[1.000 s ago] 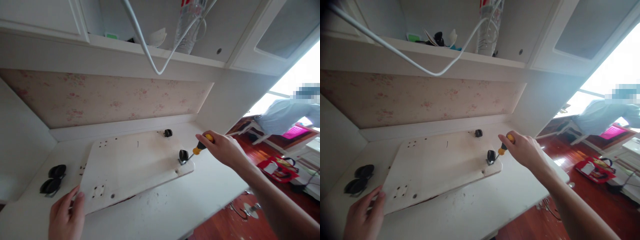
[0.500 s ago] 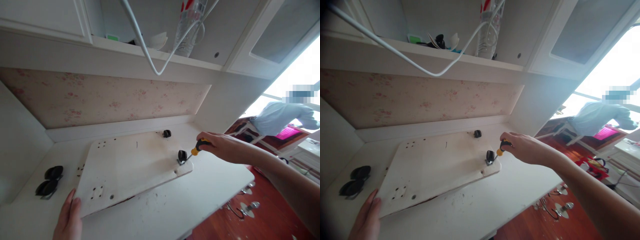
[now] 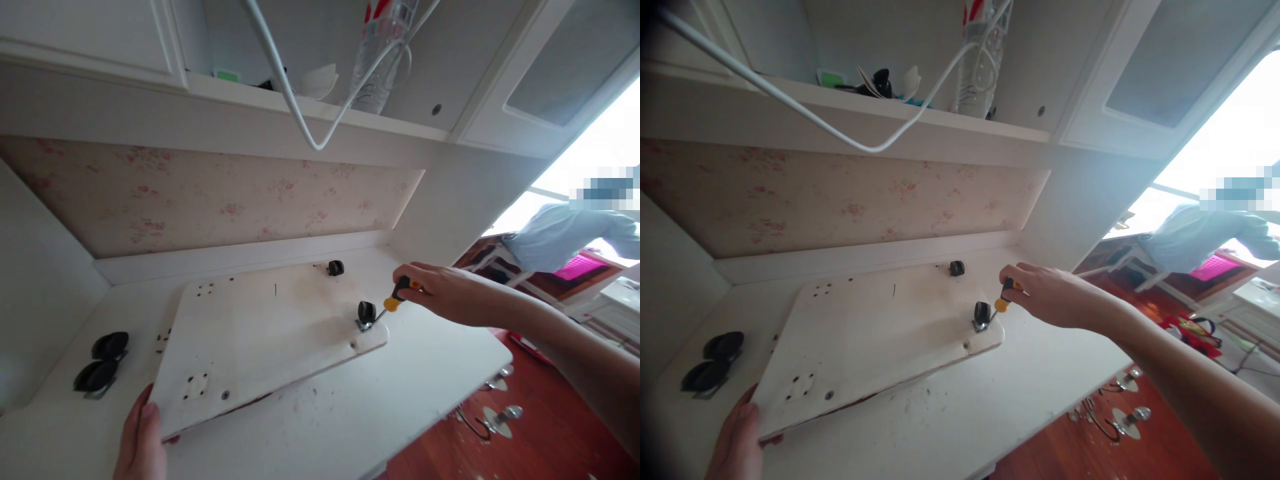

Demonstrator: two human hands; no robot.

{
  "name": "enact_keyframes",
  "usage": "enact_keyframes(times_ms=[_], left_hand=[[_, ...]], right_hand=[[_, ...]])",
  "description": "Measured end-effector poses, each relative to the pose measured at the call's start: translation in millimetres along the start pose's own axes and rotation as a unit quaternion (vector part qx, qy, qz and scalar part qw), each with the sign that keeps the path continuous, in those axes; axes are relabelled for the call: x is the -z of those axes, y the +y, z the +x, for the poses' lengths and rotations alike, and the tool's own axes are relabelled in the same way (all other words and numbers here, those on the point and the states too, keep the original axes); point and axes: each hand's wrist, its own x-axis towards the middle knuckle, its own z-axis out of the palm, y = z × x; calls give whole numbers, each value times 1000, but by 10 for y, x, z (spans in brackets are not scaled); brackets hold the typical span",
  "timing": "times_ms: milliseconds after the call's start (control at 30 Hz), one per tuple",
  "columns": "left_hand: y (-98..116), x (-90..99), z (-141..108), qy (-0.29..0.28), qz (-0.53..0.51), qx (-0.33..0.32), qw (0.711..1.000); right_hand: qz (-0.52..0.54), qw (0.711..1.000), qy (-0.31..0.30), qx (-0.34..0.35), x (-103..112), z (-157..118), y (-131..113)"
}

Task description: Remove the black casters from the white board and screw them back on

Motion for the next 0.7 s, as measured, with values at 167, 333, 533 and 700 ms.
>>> enact_keyframes(times_ms=[167, 333, 533, 700], left_hand=[[-17, -57, -25, -8, -73, 94, 993], [15, -85, -35, -6, -103, 99, 990], [-2, -81, -13, -6, -105, 83, 991], [92, -69, -59, -6, -103, 108, 989]], right_hand=[[-127, 984, 20, -121, -17, -10, 6], [13, 999, -38, -1, 42, -30, 38], [-121, 984, 27, -128, -57, 46, 63], [-58, 995, 25, -77, -69, 43, 113]])
